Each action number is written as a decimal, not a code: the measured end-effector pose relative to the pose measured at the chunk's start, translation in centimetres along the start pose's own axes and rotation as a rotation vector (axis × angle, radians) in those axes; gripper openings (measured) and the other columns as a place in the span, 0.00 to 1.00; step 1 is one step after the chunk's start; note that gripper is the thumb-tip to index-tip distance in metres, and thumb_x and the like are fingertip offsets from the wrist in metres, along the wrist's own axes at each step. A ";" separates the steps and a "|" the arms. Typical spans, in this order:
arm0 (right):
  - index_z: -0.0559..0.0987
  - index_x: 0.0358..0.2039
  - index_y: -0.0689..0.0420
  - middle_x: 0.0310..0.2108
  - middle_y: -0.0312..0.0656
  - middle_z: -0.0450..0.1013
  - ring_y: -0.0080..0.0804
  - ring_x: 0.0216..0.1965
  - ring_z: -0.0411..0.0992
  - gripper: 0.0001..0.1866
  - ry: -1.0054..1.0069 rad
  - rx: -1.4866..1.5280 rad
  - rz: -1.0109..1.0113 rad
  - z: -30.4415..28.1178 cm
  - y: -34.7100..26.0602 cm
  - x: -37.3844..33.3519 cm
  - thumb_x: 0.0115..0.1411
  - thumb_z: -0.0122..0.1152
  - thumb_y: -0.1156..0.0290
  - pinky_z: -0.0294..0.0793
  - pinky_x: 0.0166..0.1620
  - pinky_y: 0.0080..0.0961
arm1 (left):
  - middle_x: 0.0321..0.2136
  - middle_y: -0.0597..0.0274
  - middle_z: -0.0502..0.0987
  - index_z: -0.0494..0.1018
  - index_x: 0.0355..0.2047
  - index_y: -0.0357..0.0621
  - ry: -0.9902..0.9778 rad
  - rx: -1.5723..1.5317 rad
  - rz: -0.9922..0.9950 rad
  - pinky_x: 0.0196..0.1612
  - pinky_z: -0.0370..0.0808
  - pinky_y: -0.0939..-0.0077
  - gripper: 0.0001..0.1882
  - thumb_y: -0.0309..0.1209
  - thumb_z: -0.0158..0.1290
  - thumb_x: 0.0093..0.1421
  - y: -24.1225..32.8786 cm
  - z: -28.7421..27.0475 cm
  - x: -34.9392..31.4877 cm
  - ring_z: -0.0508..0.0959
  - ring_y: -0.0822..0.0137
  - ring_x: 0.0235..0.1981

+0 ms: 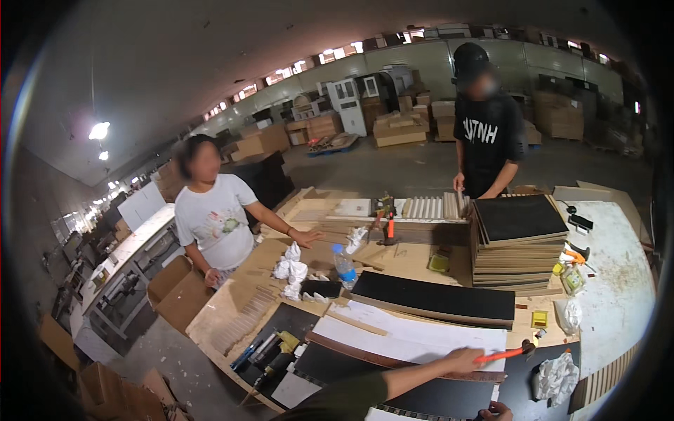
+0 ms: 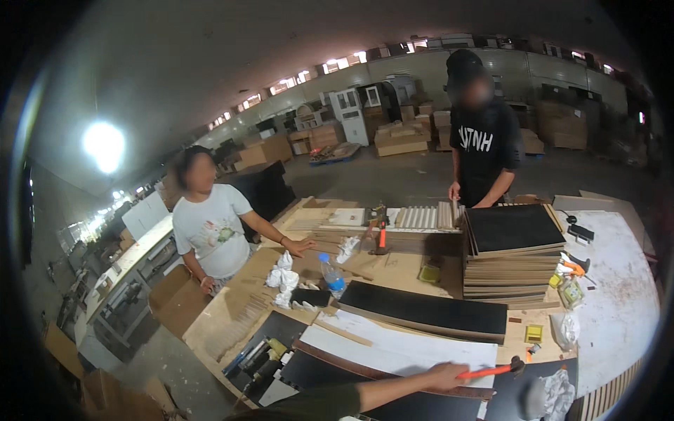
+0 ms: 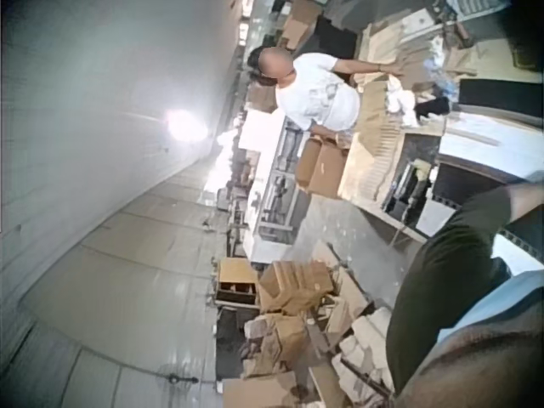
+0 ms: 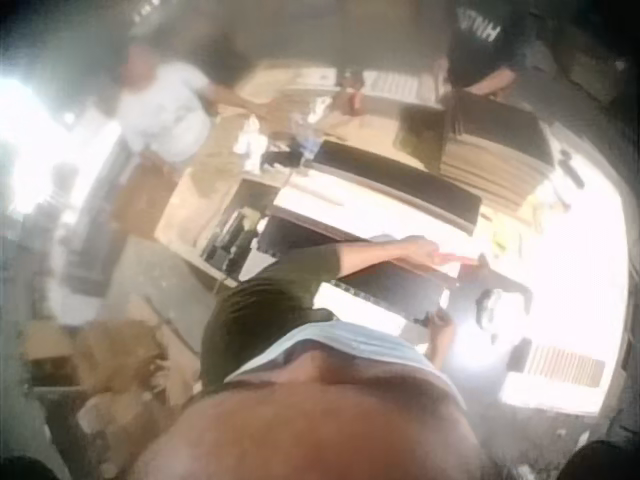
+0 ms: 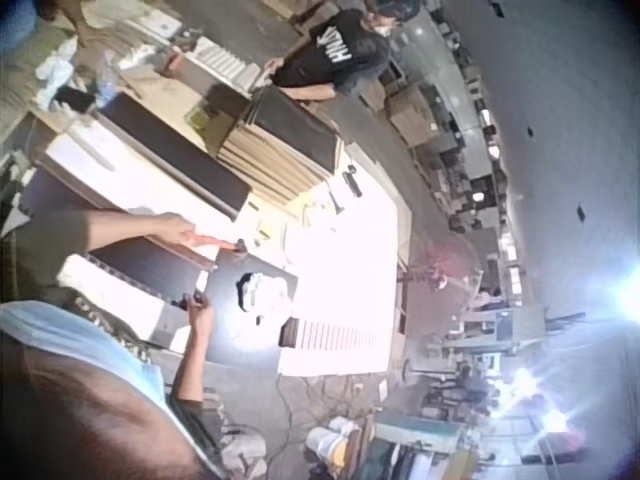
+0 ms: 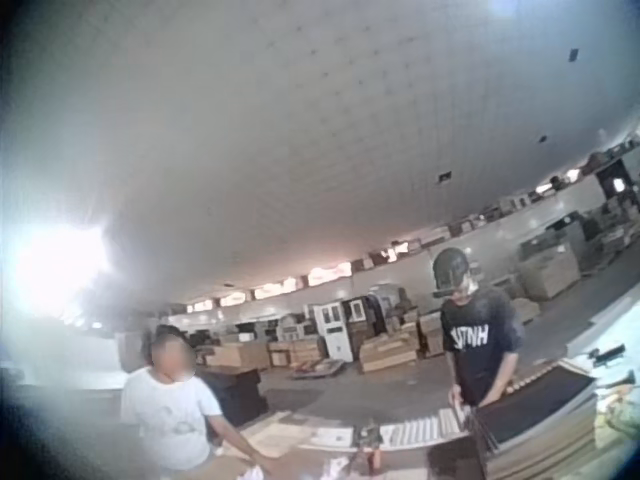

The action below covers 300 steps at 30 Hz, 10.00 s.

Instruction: Assembling and nailing wooden slats to a frame in a factory setting.

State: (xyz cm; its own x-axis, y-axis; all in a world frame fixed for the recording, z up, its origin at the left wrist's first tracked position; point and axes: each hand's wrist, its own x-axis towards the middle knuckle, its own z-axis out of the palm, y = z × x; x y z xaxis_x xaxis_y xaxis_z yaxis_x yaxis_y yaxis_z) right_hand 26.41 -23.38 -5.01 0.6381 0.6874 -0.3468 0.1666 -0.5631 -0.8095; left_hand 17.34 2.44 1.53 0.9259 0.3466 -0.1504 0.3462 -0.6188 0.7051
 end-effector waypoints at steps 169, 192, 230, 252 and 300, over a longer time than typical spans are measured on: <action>0.66 0.52 0.59 0.55 0.54 0.61 0.58 0.60 0.56 0.29 0.254 -0.588 -0.675 22.3 -15.3 0.7 0.51 0.56 0.61 0.46 0.62 0.60 | 0.20 0.47 0.74 0.66 0.44 0.44 0.621 0.022 -0.490 0.26 0.69 0.50 0.15 0.40 0.44 0.64 -13.7 -2.4 -39.6 0.75 0.43 0.23; 0.57 0.62 0.61 0.63 0.54 0.53 0.51 0.65 0.50 0.44 0.450 -0.339 -0.621 13.0 -4.9 2.3 0.43 0.63 0.72 0.48 0.64 0.47 | 0.22 0.47 0.77 0.64 0.46 0.47 0.486 0.050 -0.658 0.28 0.72 0.48 0.18 0.46 0.44 0.64 -8.8 -1.8 -38.4 0.78 0.43 0.27; 0.74 0.53 0.47 0.57 0.51 0.63 0.50 0.55 0.64 0.29 0.425 -0.214 -0.244 5.3 1.8 -1.4 0.53 0.62 0.49 0.63 0.55 0.44 | 0.30 0.44 0.77 0.73 0.41 0.47 0.223 0.391 -0.208 0.35 0.71 0.49 0.15 0.42 0.47 0.60 -4.6 -1.6 -6.6 0.77 0.42 0.34; 0.68 0.59 0.50 0.60 0.61 0.57 0.53 0.54 0.65 0.37 0.277 -0.275 -0.502 0.0 1.8 -2.8 0.49 0.67 0.54 0.61 0.56 0.48 | 0.63 0.42 0.54 0.55 0.64 0.46 0.606 0.767 -0.686 0.61 0.54 0.44 0.35 0.53 0.44 0.63 -12.3 2.8 -18.9 0.52 0.45 0.65; 0.69 0.53 0.64 0.50 0.45 0.68 0.32 0.51 0.65 0.20 0.196 0.189 -0.306 1.5 6.6 3.1 0.62 0.56 0.70 0.63 0.55 0.26 | 0.64 0.46 0.52 0.57 0.63 0.55 0.730 0.498 -0.448 0.59 0.44 0.28 0.39 0.61 0.45 0.57 -13.7 1.9 -24.9 0.51 0.42 0.65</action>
State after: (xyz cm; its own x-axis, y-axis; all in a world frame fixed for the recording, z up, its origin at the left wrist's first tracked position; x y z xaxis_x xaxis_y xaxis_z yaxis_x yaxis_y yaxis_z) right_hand 28.36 -24.25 -12.21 0.7148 0.6993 0.0052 0.2413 -0.2396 -0.9404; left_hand -10.18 0.90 -5.67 0.4314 0.8668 0.2502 0.8207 -0.4922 0.2902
